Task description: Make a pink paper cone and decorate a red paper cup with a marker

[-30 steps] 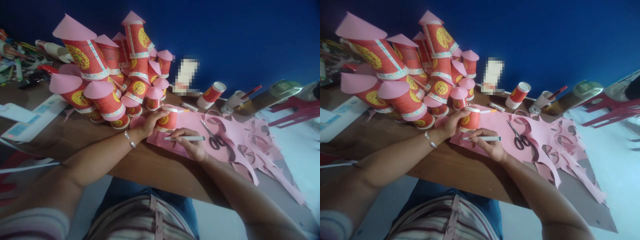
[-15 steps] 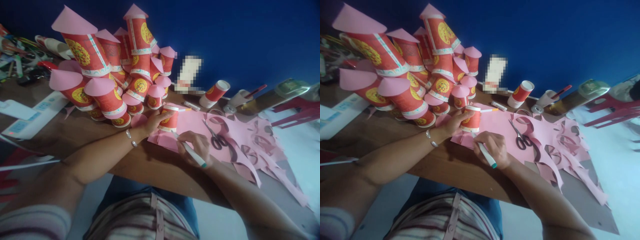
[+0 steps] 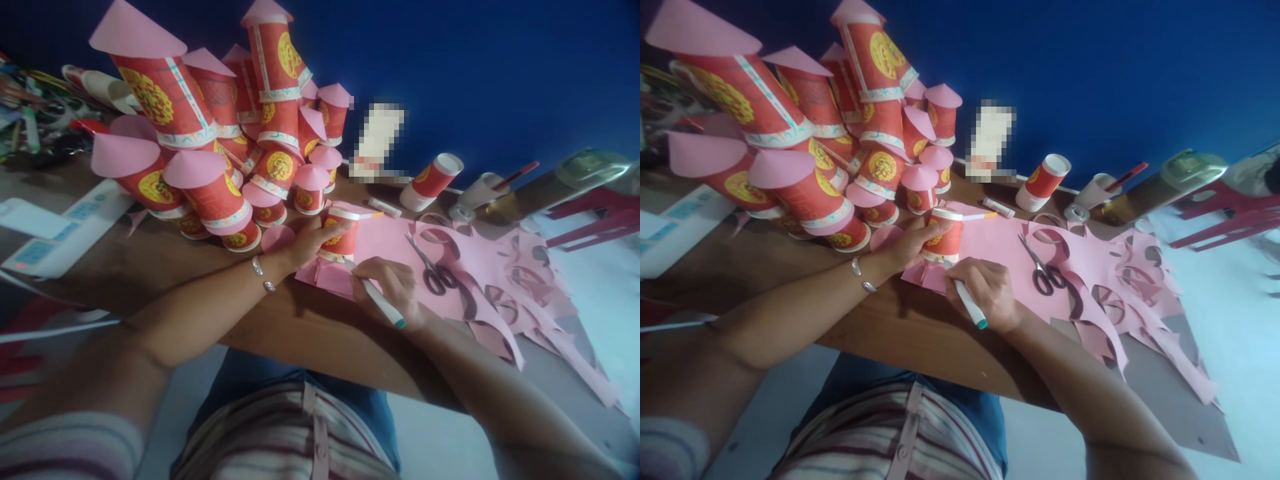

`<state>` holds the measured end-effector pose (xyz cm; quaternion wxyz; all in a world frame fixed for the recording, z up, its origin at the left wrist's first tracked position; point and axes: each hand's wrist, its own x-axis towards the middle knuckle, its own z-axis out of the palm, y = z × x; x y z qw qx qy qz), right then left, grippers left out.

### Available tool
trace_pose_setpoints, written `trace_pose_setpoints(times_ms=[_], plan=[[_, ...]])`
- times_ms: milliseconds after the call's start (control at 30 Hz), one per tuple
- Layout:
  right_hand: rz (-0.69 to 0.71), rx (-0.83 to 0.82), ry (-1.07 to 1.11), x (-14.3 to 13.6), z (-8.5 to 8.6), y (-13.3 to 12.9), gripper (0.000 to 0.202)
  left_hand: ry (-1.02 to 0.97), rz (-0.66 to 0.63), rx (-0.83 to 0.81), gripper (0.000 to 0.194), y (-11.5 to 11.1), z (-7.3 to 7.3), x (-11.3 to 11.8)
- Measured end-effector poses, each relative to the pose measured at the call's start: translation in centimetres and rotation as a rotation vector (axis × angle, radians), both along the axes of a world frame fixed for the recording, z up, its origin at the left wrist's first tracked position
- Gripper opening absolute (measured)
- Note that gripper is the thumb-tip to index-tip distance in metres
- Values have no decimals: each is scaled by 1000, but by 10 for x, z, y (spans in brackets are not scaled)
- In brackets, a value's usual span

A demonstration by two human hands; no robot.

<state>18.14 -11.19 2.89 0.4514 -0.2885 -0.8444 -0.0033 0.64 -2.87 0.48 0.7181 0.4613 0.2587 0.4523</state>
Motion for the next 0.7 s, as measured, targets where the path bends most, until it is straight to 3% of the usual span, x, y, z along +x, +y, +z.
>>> trace_pose_setpoints(times_ms=[367,700], plan=[[-2,-41,11,1,-4,0,22,39,9,-18,41,-1,1,-1],[73,50,-33,0,1,-2,23,-151,44,-208,36,7,0,-3]])
